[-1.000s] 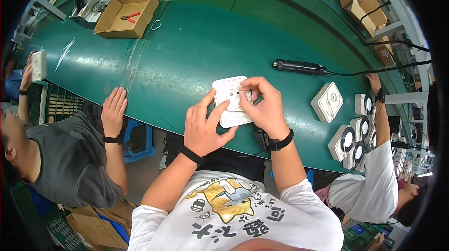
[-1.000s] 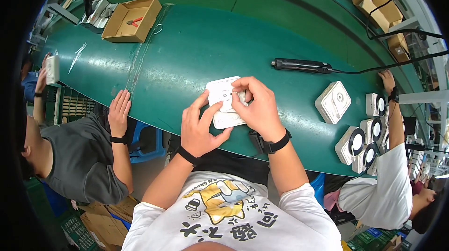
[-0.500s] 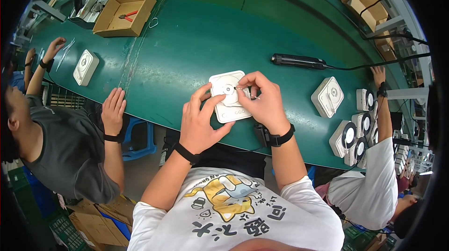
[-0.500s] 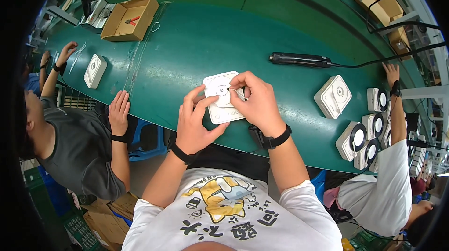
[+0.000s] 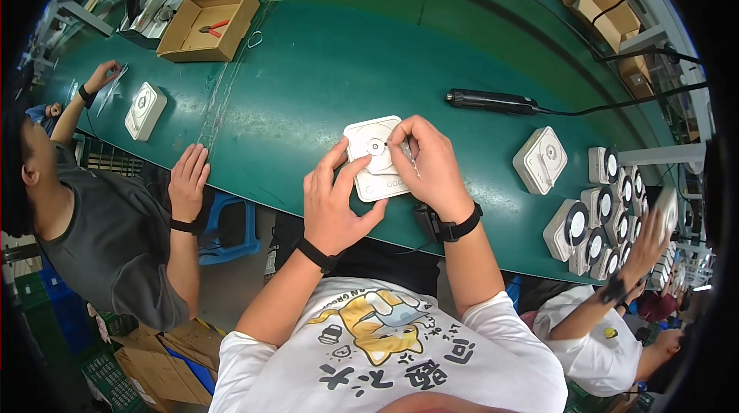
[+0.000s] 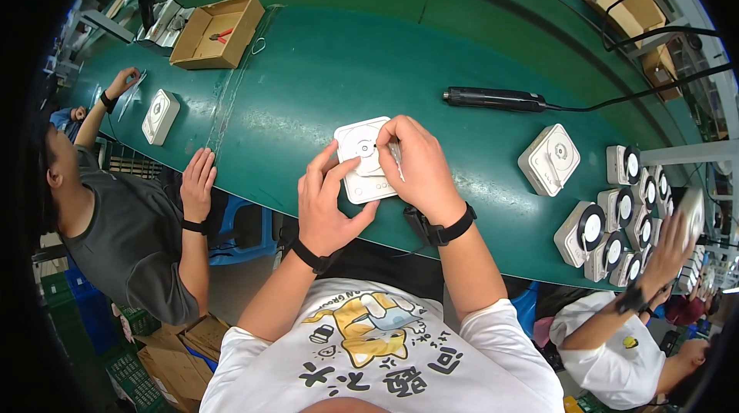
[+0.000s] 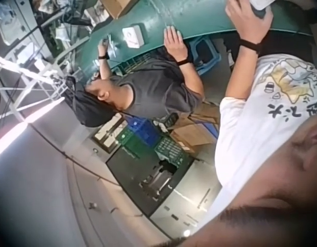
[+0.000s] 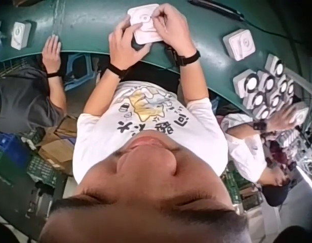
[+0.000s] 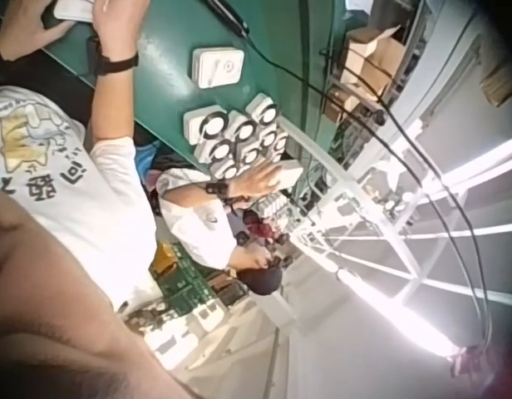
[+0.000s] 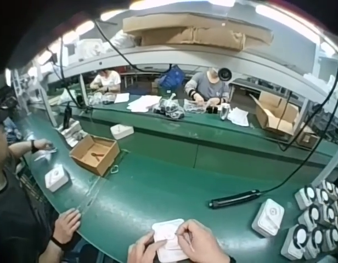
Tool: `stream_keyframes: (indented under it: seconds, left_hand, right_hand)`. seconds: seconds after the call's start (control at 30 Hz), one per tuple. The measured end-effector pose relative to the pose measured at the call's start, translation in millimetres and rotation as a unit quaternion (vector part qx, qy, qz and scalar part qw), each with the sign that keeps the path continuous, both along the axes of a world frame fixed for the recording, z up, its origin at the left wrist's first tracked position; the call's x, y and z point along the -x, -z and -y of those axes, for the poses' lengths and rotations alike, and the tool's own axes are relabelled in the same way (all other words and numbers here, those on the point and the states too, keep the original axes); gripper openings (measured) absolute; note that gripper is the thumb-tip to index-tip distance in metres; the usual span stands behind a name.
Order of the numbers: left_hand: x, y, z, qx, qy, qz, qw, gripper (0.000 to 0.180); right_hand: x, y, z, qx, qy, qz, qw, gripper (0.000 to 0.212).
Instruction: Assembling small white electronic device components at a production workbench.
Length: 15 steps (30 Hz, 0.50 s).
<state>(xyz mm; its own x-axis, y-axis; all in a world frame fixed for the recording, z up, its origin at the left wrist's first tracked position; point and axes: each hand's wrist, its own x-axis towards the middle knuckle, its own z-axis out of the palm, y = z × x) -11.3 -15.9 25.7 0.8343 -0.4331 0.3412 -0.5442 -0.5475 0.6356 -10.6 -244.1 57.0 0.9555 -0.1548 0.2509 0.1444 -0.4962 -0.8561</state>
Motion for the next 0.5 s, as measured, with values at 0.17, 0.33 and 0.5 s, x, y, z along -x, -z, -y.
stream_keyframes:
  seconds: [0.17, 0.33, 0.5]
  left_hand:
    - [-0.1, 1.2, 3.0, 0.003, -0.002, 0.011, 1.000, 0.078]
    - [-0.2, 1.9, 1.4, -0.007, -0.003, 0.030, 1.000, 0.078]
    - [0.9, 4.6, 1.0, -0.007, -0.004, 0.039, 0.999, 0.079]
  right_hand:
    - [-3.6, -3.6, 2.6, -0.005, -0.012, -0.001, 1.000, 0.018]
    - [5.6, -12.9, 7.0, -0.014, -0.023, -0.022, 0.999, 0.017]
    - [5.4, -10.2, 5.1, 0.012, -0.003, -0.006, 1.000, 0.016]
